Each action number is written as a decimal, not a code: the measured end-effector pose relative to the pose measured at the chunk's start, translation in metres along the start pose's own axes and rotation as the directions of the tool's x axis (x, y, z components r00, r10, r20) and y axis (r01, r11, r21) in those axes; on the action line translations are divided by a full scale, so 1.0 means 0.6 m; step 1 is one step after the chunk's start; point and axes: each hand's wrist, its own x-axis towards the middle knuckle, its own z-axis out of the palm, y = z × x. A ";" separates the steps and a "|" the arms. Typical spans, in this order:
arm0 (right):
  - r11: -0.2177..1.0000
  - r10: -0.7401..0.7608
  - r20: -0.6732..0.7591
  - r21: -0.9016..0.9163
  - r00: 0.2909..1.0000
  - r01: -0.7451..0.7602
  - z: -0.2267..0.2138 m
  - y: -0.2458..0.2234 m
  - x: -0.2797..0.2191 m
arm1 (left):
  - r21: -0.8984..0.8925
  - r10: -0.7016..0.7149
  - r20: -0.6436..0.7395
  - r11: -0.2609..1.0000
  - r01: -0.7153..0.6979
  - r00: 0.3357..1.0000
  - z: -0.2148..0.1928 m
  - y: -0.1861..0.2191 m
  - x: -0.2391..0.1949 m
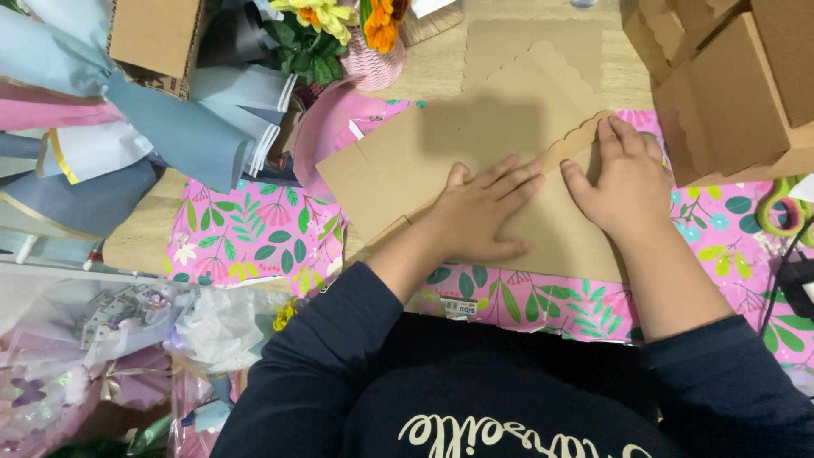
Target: The person assembles a flat cardboard box by folding its flaps and tucking the tabs into slots. They then pick up a completed box and place it on a stack before returning to assemble another flat box.
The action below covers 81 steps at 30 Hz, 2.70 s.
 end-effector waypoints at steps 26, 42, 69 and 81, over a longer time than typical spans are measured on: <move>0.995 0.042 0.332 -0.104 0.942 -0.008 -0.021 -0.006 -0.006 | 0.043 -0.018 0.004 0.999 0.018 1.000 0.010 0.002 0.005; 0.982 -0.076 0.184 -0.159 0.980 0.106 -0.005 0.009 -0.014 | 0.081 0.037 -0.127 0.996 -0.027 0.991 0.050 -0.022 0.014; 0.994 -0.035 0.215 -0.098 0.976 0.057 -0.040 -0.027 -0.034 | -0.193 -0.401 -0.646 0.909 0.370 0.649 0.107 0.006 -0.277; 0.977 -0.085 -0.254 0.166 0.963 0.130 -0.007 -0.061 -0.244 | -0.157 0.178 -0.414 0.952 -0.263 0.893 0.103 0.090 -0.239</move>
